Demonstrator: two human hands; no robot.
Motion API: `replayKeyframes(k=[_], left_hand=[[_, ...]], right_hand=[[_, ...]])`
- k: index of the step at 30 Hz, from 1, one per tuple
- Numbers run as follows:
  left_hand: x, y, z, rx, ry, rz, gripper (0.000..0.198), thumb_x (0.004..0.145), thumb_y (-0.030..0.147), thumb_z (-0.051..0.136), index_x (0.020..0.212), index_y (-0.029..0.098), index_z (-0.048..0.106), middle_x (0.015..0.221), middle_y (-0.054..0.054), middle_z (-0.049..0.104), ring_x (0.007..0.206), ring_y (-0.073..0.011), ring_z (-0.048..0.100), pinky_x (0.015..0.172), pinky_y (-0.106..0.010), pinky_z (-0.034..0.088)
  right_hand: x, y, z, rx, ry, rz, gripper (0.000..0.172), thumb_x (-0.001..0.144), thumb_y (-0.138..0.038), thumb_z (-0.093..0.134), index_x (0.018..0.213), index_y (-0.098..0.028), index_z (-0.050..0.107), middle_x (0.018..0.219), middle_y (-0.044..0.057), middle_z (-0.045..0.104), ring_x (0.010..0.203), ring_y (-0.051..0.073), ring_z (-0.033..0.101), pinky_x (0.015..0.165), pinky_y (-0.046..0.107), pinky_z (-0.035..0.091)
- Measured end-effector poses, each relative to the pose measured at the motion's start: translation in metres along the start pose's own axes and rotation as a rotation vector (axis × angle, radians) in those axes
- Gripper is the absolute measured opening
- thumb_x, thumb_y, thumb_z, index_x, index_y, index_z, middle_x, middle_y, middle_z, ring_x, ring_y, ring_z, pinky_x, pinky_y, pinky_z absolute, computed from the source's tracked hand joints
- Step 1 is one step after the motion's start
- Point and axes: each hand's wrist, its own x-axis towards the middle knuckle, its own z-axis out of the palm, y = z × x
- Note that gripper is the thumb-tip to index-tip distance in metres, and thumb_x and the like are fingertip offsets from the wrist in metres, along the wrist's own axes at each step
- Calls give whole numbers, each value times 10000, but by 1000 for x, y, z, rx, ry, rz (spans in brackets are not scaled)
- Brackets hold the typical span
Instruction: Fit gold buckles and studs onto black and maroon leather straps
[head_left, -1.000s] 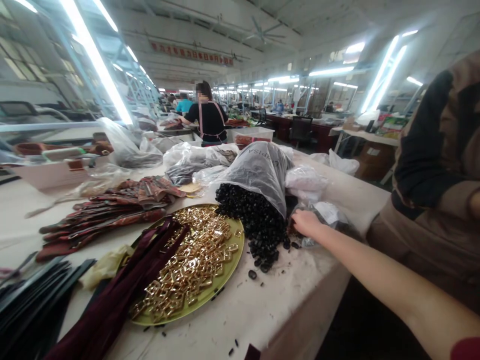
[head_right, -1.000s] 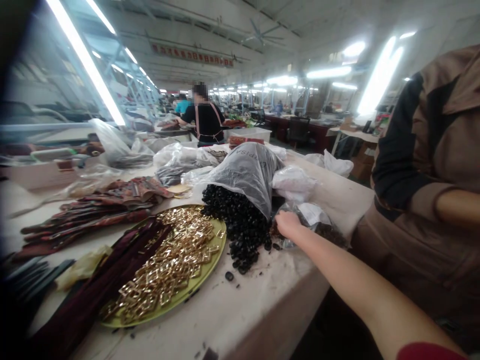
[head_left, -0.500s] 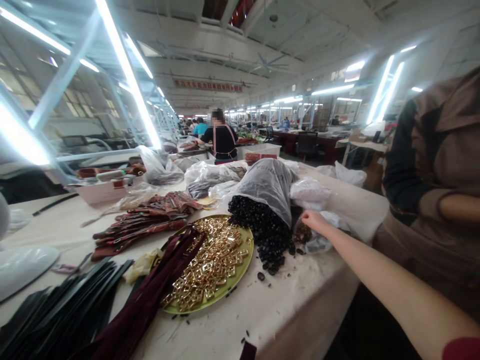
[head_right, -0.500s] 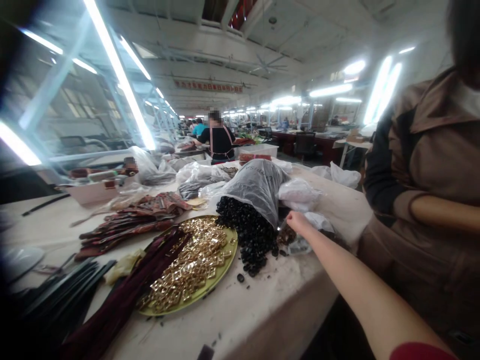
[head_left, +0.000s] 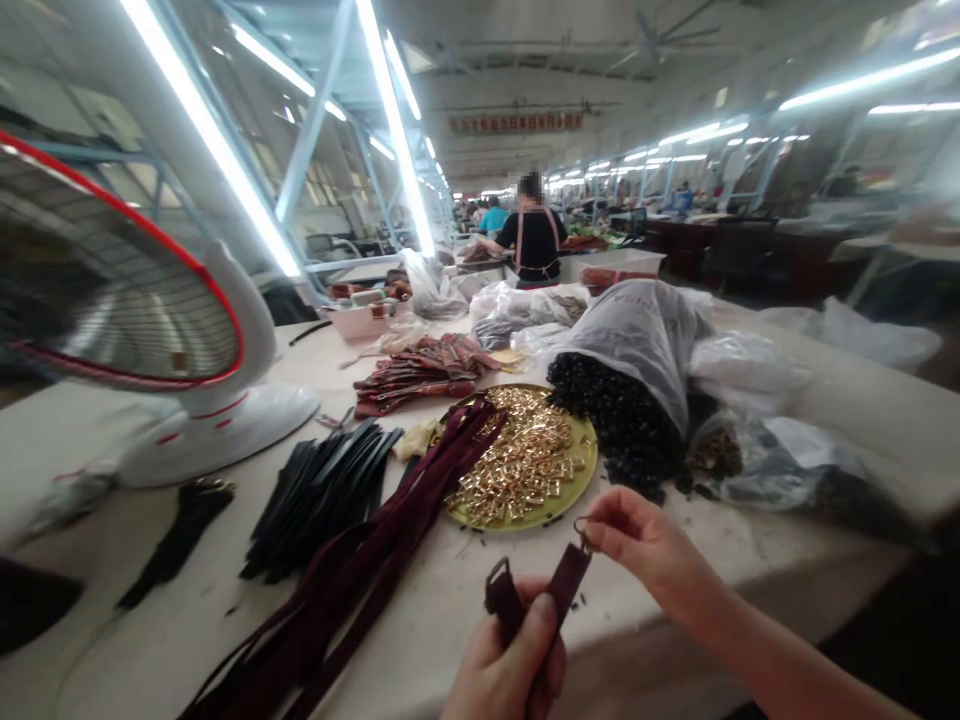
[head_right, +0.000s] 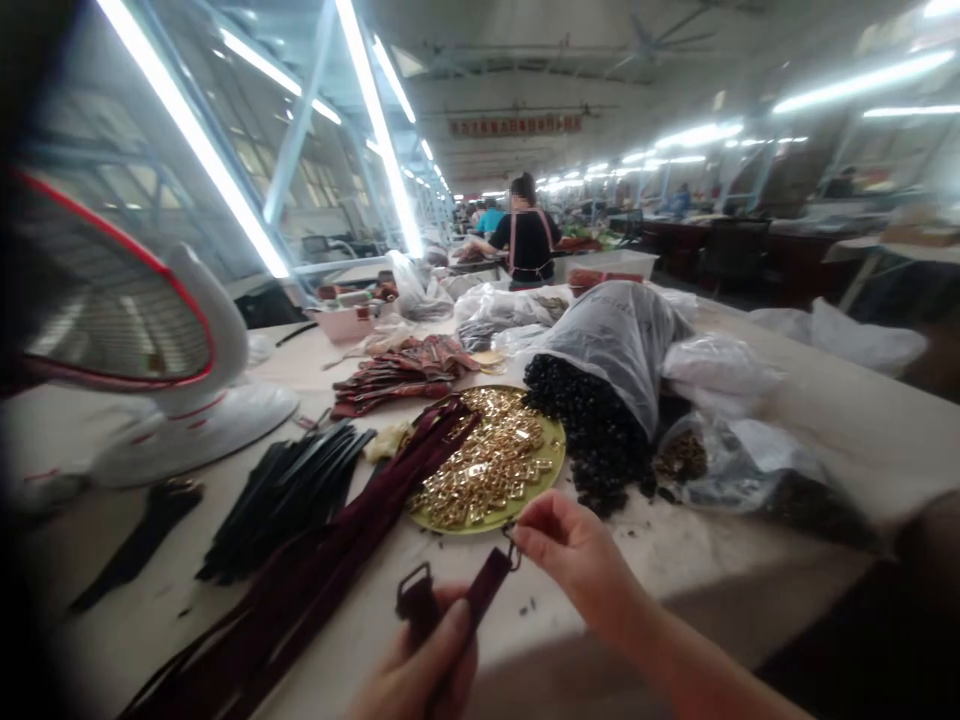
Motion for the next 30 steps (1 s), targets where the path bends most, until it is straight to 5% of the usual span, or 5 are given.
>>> replayKeyframes(k=[3, 9, 18, 23, 30], left_hand=[[-3, -4, -2, -128, -28, -2, 439, 692, 530, 603, 902, 166, 480, 374, 93, 390, 312, -32, 240, 351, -161, 157], [-19, -7, -8, -174, 21, 64, 412, 716, 508, 585, 912, 163, 474, 353, 94, 390, 297, -36, 234, 344, -155, 160], [-49, -13, -10, -125, -42, 116, 409, 723, 497, 579, 924, 152, 490, 361, 86, 388, 323, -38, 243, 358, -162, 128], [-57, -18, -8, -230, -24, 103, 423, 704, 497, 607, 931, 163, 480, 366, 91, 393, 320, -43, 258, 361, -166, 134], [-61, -10, -18, -115, -222, 3, 291, 782, 429, 533, 803, 139, 541, 355, 81, 371, 312, -40, 248, 357, -190, 135]], right_hand=[[-12, -3, 29, -217, 50, -202, 131, 843, -325, 517, 820, -197, 531, 737, 6, 570, 697, 133, 541, 630, 244, 446], [-24, -4, 33, -494, 8, -497, 59, 875, -216, 459, 883, -224, 517, 956, 44, 619, 880, 156, 582, 783, 283, 445], [-49, -23, 36, -413, -136, -274, 116, 826, -318, 537, 781, -211, 529, 950, 33, 645, 880, 177, 591, 779, 311, 452], [-54, -24, 38, -206, -126, -191, 229, 783, -342, 599, 954, -200, 547, 895, 38, 634, 846, 167, 589, 756, 298, 474], [-59, -23, 40, -109, -298, -102, 264, 756, -369, 636, 941, -181, 614, 830, 43, 663, 770, 170, 612, 728, 311, 491]])
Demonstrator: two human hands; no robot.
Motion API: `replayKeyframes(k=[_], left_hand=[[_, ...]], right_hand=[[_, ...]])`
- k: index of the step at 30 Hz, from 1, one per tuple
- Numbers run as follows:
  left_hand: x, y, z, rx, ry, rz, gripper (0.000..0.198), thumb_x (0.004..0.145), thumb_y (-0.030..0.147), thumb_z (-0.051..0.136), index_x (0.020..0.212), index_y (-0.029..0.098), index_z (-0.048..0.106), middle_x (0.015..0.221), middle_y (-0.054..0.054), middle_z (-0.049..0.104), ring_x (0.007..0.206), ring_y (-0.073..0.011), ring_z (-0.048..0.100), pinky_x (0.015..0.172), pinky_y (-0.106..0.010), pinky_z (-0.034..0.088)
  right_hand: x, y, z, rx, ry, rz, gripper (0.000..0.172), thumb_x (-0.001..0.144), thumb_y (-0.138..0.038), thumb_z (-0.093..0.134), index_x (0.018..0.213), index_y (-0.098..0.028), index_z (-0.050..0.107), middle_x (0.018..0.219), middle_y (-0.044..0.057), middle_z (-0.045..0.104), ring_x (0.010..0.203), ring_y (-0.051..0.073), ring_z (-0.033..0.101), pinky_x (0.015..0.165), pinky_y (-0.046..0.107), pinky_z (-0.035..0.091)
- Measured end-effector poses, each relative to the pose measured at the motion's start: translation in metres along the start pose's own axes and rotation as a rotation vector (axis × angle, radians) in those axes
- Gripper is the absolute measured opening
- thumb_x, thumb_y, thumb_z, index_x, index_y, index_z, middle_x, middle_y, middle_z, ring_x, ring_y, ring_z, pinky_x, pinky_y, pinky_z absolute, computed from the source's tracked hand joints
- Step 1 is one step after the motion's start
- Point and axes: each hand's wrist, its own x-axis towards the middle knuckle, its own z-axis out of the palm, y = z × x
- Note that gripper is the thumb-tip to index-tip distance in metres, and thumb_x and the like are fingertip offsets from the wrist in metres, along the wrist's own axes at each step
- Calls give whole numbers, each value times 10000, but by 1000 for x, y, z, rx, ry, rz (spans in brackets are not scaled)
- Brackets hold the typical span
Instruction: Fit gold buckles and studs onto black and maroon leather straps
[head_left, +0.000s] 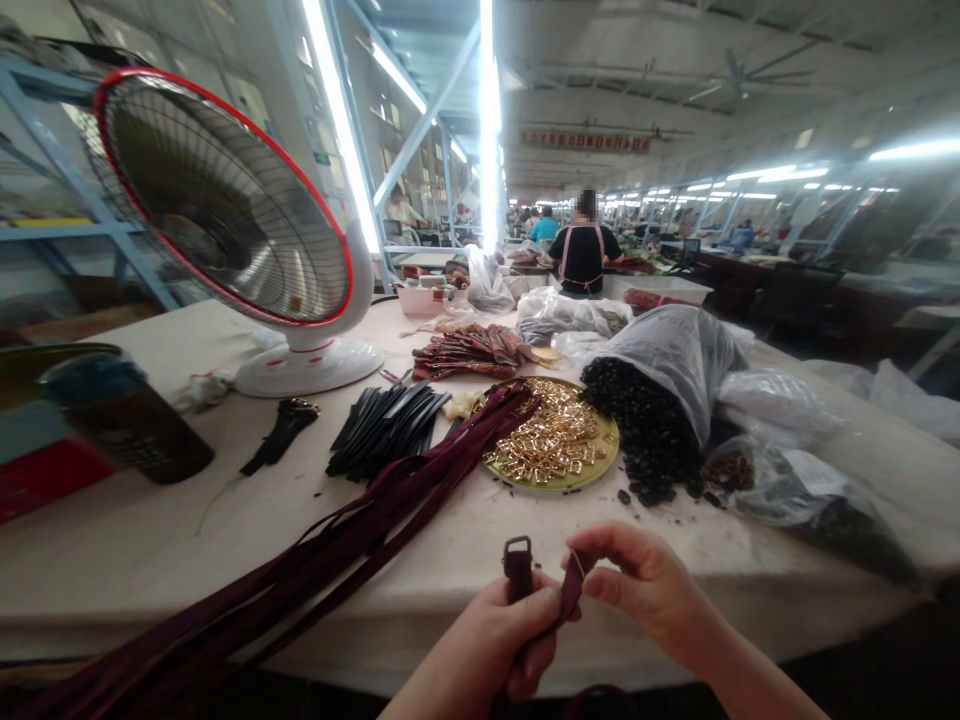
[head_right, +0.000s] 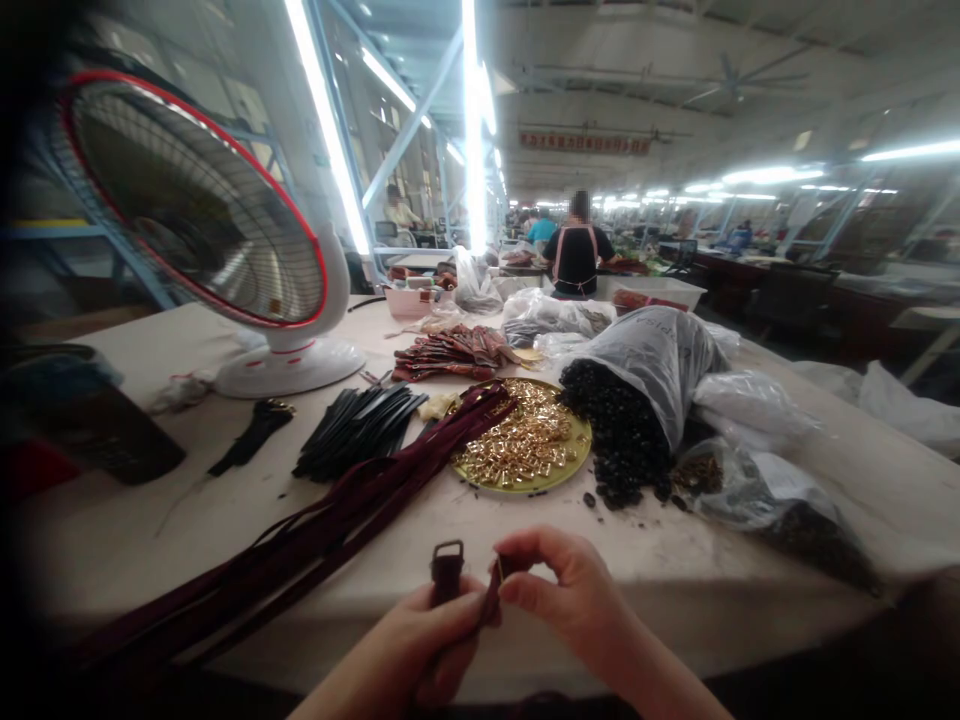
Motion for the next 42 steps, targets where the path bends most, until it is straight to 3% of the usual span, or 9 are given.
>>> replayKeyframes(k=[7, 14, 17, 20, 28, 33, 36, 39, 42], left_hand=[[0, 22, -20, 109, -21, -100, 270, 762, 420, 569, 765, 153, 532, 393, 86, 345, 359, -45, 246, 385, -195, 118], [18, 20, -13, 97, 131, 52, 288, 801, 455, 506, 775, 168, 489, 442, 78, 340, 407, -55, 239, 413, -186, 146], [17, 20, -15, 117, 36, 79, 294, 831, 440, 474, 843, 147, 501, 519, 49, 407, 457, -59, 302, 441, -179, 196], [18, 19, -18, 176, -63, 49, 295, 850, 425, 445, 869, 139, 513, 570, 23, 460, 502, -78, 377, 486, -186, 275], [18, 21, -8, 950, 470, 355, 247, 860, 322, 412, 998, 197, 575, 898, -73, 656, 826, -217, 596, 728, -296, 413], [13, 25, 4, 1377, 567, 422, 339, 826, 149, 404, 1131, 180, 549, 1050, -114, 653, 955, -265, 604, 792, -366, 438], [11, 24, 11, 1526, 586, 385, 306, 851, 167, 363, 1071, 186, 574, 921, -92, 682, 849, -260, 632, 707, -361, 461], [5, 23, 15, 1562, 549, 354, 301, 875, 198, 319, 888, 188, 619, 763, -65, 676, 726, -235, 634, 626, -328, 459], [-11, 28, 13, 1545, 491, 491, 239, 832, 241, 439, 1013, 205, 591, 925, -71, 661, 854, -243, 605, 735, -357, 456]], right_hand=[[10, 5, 1, 60, -136, 54, 318, 754, -432, 623, 956, -187, 640, 815, 37, 655, 752, 160, 596, 700, 280, 483], [25, 13, 7, -126, -75, -183, 329, 794, -395, 584, 1078, -229, 596, 961, 54, 557, 907, 186, 540, 813, 286, 441], [27, 10, 1, -24, -166, -139, 326, 882, -366, 448, 1186, -276, 521, 1068, 59, 501, 1004, 183, 504, 873, 294, 419], [29, 5, -4, 98, -187, -124, 205, 881, -315, 467, 1028, -262, 600, 985, 40, 497, 926, 154, 526, 809, 270, 447], [25, -9, 1, 526, -186, 128, 211, 870, -386, 480, 831, -182, 512, 667, -10, 551, 622, 107, 530, 634, 253, 460], [21, -16, 24, 607, -150, 193, 307, 821, -453, 537, 777, -152, 494, 542, -62, 412, 456, 42, 333, 435, 165, 260], [17, -23, 33, 667, -49, 198, 336, 783, -471, 579, 882, -161, 496, 610, -53, 451, 437, 27, 321, 408, 163, 213], [11, -28, 33, 621, -7, 135, 398, 801, -521, 520, 976, -163, 516, 645, -30, 486, 465, 45, 385, 420, 168, 269], [6, -32, 24, 480, -77, 14, 335, 838, -471, 498, 935, -160, 574, 683, -3, 525, 581, 79, 465, 524, 194, 376]])
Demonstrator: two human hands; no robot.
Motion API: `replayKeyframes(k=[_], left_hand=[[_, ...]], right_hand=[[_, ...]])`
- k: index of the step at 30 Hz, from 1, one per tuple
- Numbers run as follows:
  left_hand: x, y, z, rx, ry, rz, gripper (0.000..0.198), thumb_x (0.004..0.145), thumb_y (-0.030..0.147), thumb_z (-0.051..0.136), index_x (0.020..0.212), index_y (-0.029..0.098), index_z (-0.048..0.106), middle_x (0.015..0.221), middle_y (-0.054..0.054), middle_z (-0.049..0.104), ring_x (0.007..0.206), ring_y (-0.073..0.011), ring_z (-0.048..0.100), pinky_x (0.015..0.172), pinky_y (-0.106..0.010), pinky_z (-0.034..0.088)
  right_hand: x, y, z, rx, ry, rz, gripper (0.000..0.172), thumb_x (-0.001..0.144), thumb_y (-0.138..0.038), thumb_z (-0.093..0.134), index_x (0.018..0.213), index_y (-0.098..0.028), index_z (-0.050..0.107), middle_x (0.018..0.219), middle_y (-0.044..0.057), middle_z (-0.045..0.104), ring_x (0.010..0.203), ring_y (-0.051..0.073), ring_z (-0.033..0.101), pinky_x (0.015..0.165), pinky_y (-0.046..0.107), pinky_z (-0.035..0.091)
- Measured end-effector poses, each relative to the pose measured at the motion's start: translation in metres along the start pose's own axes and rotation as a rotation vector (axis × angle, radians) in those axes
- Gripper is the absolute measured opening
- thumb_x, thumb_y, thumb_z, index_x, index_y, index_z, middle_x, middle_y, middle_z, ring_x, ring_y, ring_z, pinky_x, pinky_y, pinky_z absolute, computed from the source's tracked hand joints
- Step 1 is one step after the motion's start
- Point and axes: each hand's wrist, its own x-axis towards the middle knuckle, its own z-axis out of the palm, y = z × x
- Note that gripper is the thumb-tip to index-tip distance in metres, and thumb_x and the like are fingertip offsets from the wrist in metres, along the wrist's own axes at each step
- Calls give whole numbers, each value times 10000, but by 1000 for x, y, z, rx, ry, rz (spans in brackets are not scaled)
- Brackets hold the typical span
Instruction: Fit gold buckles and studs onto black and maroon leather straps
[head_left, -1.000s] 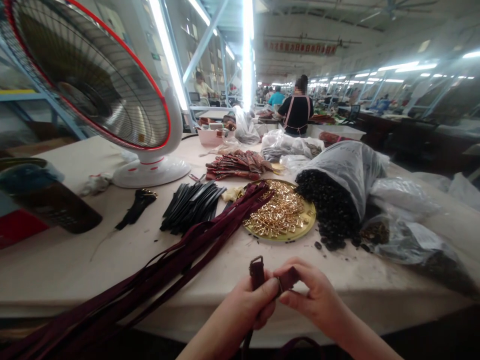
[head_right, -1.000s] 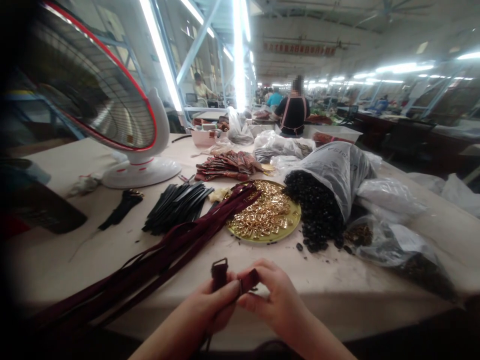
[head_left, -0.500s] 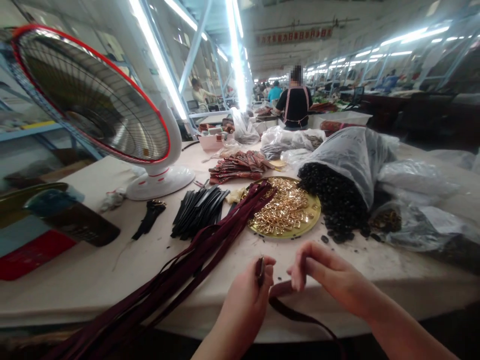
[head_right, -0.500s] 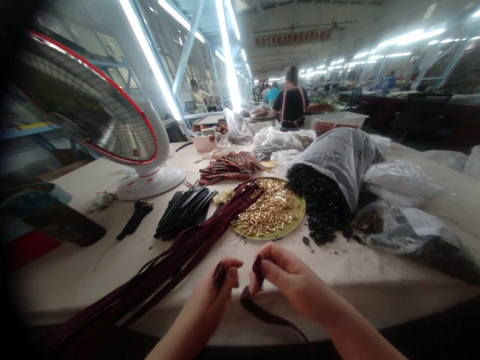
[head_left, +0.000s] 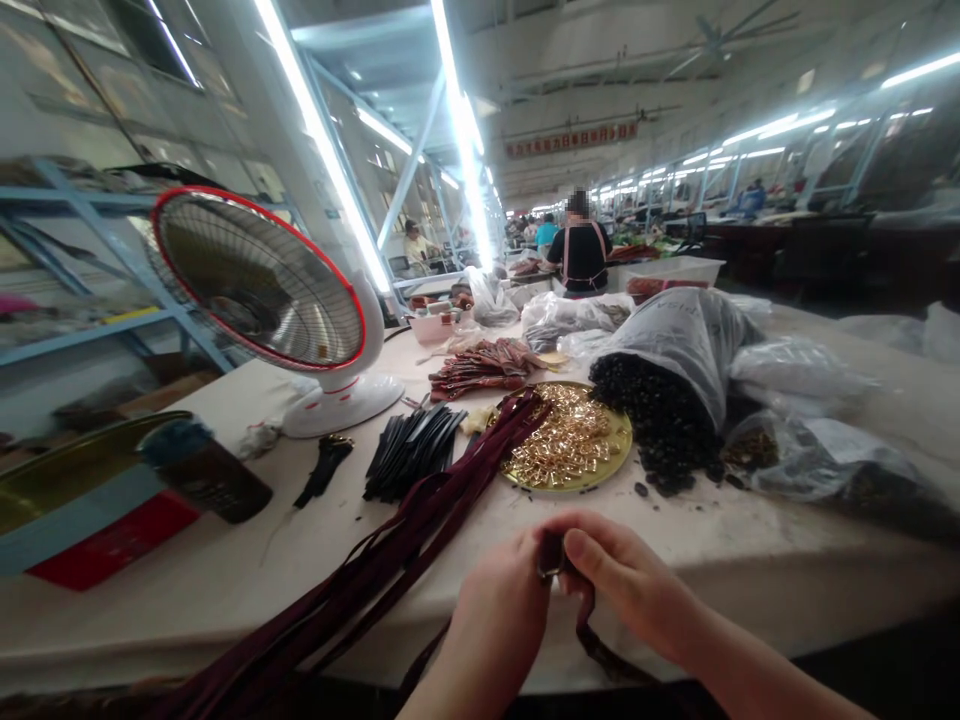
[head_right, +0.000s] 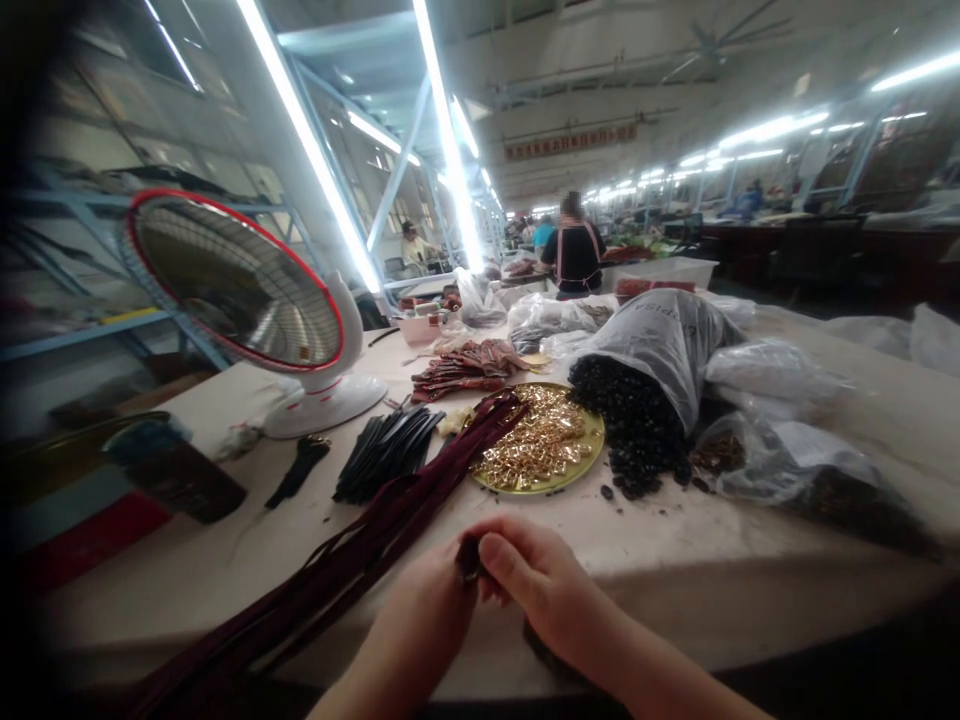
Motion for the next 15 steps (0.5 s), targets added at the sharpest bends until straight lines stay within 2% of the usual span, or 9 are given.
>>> replayKeyframes(k=[2, 3, 4, 5, 7, 8, 10, 13, 15], left_hand=[[-8, -4, -14, -84, 154, 32, 350, 761, 330, 564, 1090, 212, 552, 1073, -88, 604, 988, -262, 541, 844, -387, 413], [-12, -6, -20, -176, 197, -1, 361, 736, 372, 591, 1055, 204, 563, 1056, -90, 598, 976, -257, 534, 840, -378, 410], [-15, -7, -25, -315, 182, -67, 324, 732, 405, 590, 976, 192, 580, 971, -82, 610, 901, -234, 548, 790, -349, 424], [-16, -8, -28, -500, 111, -151, 267, 750, 419, 567, 872, 182, 581, 834, -58, 613, 775, -192, 554, 703, -303, 433], [-17, -9, -26, -921, -88, -308, 250, 773, 414, 545, 708, 175, 515, 590, 13, 533, 543, -107, 467, 536, -217, 370], [-17, -9, -21, -1100, -162, -366, 265, 762, 409, 564, 674, 174, 481, 532, 38, 490, 491, -82, 416, 494, -194, 324], [-15, -11, -4, -1311, -221, -442, 254, 724, 357, 619, 670, 170, 457, 518, 56, 461, 472, -60, 371, 476, -177, 277], [-13, -18, 26, -1371, -235, -569, 200, 681, 260, 647, 687, 161, 473, 554, 45, 474, 505, -66, 400, 502, -185, 297], [-12, -22, 41, -1405, -202, -629, 183, 684, 243, 637, 694, 160, 474, 578, 35, 493, 536, -76, 429, 534, -196, 326]], right_hand=[[-1, -4, -5, -43, -9, -31, 220, 834, -383, 548, 900, -179, 593, 766, 4, 545, 689, 92, 489, 629, 204, 408], [-1, -6, -5, -42, -14, -38, 170, 832, -345, 563, 885, -187, 597, 795, 2, 543, 733, 96, 493, 674, 209, 413], [0, -6, -5, -29, -32, -50, 140, 836, -322, 562, 869, -191, 599, 805, 1, 537, 759, 101, 498, 704, 218, 416], [2, -6, -4, -19, -65, -69, 124, 841, -308, 556, 856, -193, 600, 804, 0, 525, 771, 107, 503, 722, 230, 419], [3, -4, 3, -35, -120, -128, 108, 840, -289, 555, 840, -195, 610, 813, 3, 491, 775, 114, 506, 726, 244, 431], [3, -3, 6, -58, -124, -167, 100, 838, -279, 557, 834, -200, 618, 836, 7, 477, 792, 117, 504, 728, 244, 435], [-1, -4, 13, -80, -104, -241, 85, 839, -263, 554, 835, -222, 629, 898, 15, 464, 836, 120, 498, 730, 233, 441], [-10, -16, 16, -42, -174, -287, 107, 863, -267, 513, 881, -268, 618, 876, 7, 506, 769, 107, 526, 639, 206, 455], [-10, -24, 12, -220, -213, -276, 138, 874, -246, 489, 930, -278, 612, 793, -4, 544, 687, 101, 540, 595, 202, 444]])
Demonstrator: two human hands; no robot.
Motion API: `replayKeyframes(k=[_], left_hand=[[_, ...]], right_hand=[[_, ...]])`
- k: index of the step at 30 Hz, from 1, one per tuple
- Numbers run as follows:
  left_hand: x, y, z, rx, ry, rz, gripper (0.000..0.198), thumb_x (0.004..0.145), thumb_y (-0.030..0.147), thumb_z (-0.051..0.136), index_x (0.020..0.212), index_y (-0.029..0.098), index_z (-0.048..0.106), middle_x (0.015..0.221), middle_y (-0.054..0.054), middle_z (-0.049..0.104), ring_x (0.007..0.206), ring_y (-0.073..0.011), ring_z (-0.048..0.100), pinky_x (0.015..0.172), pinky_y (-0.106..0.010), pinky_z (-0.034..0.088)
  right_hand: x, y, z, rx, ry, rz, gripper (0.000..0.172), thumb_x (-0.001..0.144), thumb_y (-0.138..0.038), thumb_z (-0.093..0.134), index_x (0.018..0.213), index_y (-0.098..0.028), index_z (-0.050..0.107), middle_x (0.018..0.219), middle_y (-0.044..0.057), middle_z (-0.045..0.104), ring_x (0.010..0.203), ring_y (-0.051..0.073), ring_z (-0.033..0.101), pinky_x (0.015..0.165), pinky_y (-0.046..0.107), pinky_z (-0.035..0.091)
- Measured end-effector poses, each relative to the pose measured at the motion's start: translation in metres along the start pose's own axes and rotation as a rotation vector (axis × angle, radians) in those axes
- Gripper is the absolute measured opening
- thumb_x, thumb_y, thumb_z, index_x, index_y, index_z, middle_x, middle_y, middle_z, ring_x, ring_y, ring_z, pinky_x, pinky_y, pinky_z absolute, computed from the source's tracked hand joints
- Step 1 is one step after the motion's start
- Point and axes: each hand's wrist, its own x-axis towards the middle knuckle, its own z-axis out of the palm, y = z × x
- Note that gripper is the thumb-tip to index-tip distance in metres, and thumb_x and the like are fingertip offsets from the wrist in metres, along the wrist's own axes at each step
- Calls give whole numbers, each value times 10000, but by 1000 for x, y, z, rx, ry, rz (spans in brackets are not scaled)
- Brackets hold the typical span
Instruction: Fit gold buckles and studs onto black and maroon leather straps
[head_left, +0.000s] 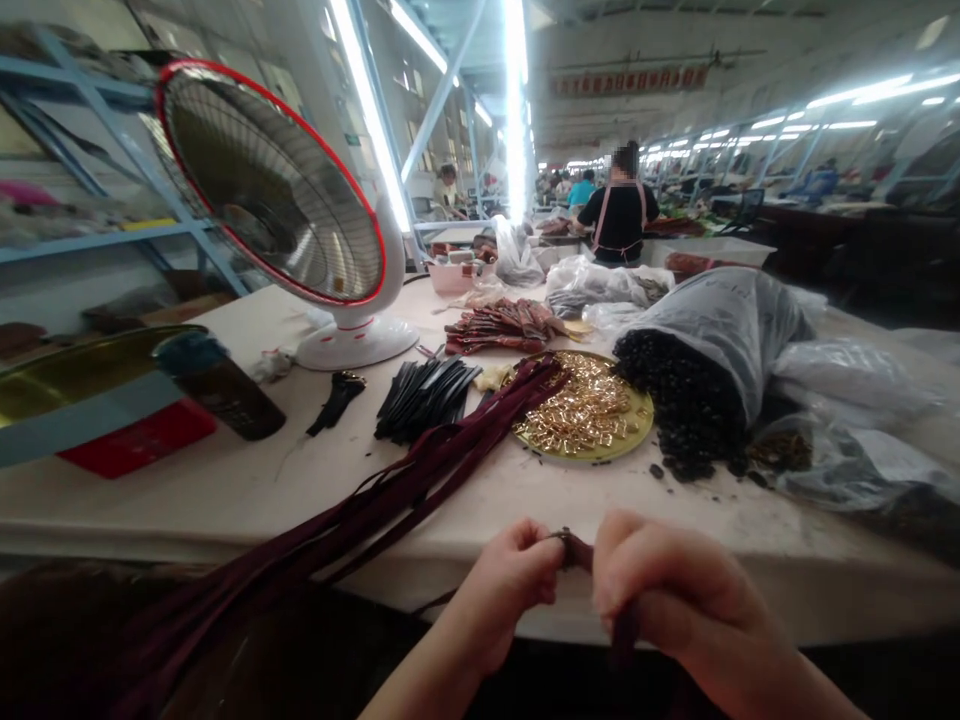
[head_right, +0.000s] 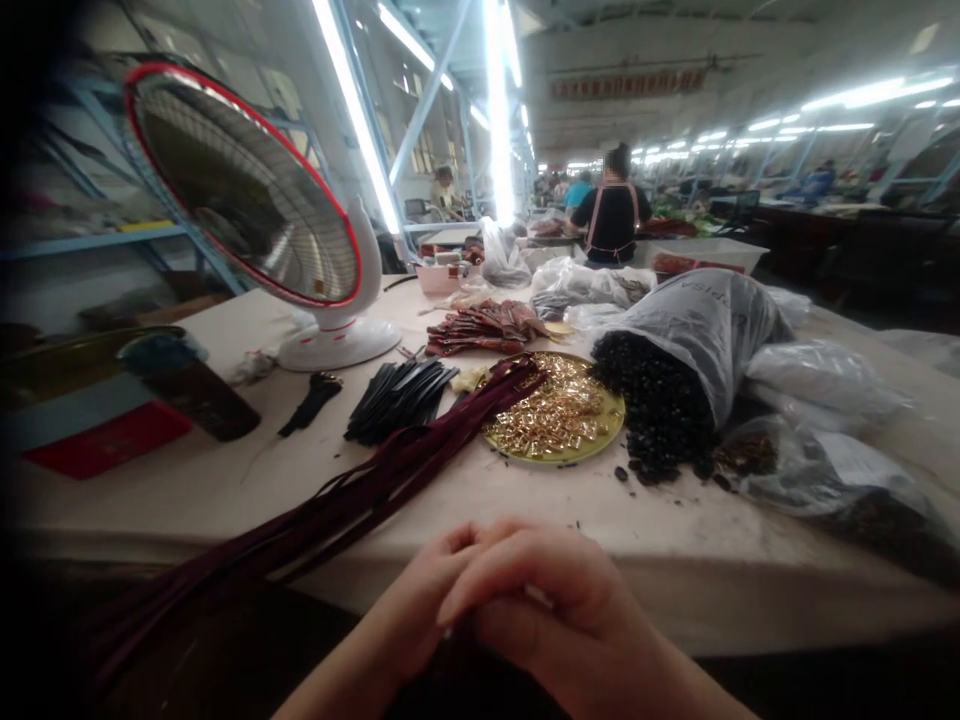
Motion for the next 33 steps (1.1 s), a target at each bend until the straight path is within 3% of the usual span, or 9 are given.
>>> replayKeyframes(k=[4, 7, 15, 19, 22, 26, 28, 30, 33], left_hand=[[10, -7, -3, -124, 3, -28, 197, 712, 276, 630, 701, 154, 476, 621, 23, 515, 577, -76, 446, 573, -202, 353], [13, -4, -4, -137, -5, -60, 217, 725, 310, 634, 703, 144, 497, 670, 11, 536, 619, -76, 455, 600, -200, 361], [26, -16, -9, -118, 25, -18, 183, 721, 299, 647, 746, 138, 564, 715, 18, 540, 657, -77, 459, 614, -193, 374], [25, 0, -18, -85, 69, 84, 261, 621, 242, 721, 704, 160, 487, 609, 54, 510, 583, -71, 463, 557, -181, 382], [1, 34, -44, -91, 201, 134, 254, 604, 232, 729, 718, 168, 512, 651, 46, 539, 600, -77, 496, 563, -179, 421], [-39, 66, -72, -235, 517, 332, 383, 559, 370, 743, 886, 270, 571, 835, 42, 605, 656, -110, 552, 573, -207, 483], [-48, 62, -58, -164, 456, 407, 496, 566, 517, 688, 998, 309, 559, 931, 14, 610, 729, -156, 572, 588, -246, 500], [-50, 50, -27, -28, 300, 375, 626, 543, 581, 668, 1079, 282, 541, 981, -35, 604, 739, -183, 575, 562, -267, 490], [-50, 41, 20, 130, 168, 229, 607, 591, 522, 682, 1097, 215, 545, 738, -20, 604, 526, -111, 504, 460, -219, 407]], right_hand=[[9, 16, -14, -821, -49, 157, 212, 841, -171, 485, 997, -227, 617, 793, 29, 622, 716, 147, 568, 634, 247, 418], [13, 41, -17, -1068, -100, 254, 234, 828, -157, 463, 999, -215, 612, 790, 41, 648, 714, 165, 584, 629, 252, 409], [18, 70, -13, -1019, -142, 345, 230, 875, -239, 417, 1040, -200, 571, 863, 54, 630, 755, 182, 576, 641, 274, 397], [18, 68, -17, -1050, -185, 318, 201, 766, -373, 594, 881, -208, 591, 811, 33, 581, 706, 183, 517, 612, 285, 361], [17, 61, -21, -1046, -93, 238, 110, 720, -271, 612, 768, -183, 568, 825, 40, 568, 764, 189, 498, 677, 304, 360], [12, 50, -23, -730, -31, 301, 82, 725, -198, 572, 799, -179, 540, 742, -1, 576, 669, 131, 513, 601, 233, 377], [10, 42, -19, -617, -40, 293, 99, 763, -218, 554, 855, -182, 559, 748, -1, 602, 668, 132, 532, 598, 228, 392], [6, 30, -13, -529, -88, 219, 167, 774, -226, 563, 935, -186, 579, 846, 22, 632, 748, 153, 563, 656, 244, 423], [-6, 15, -3, -373, -123, 141, 308, 809, -210, 538, 1117, -197, 527, 980, 48, 634, 852, 167, 584, 745, 266, 454]])
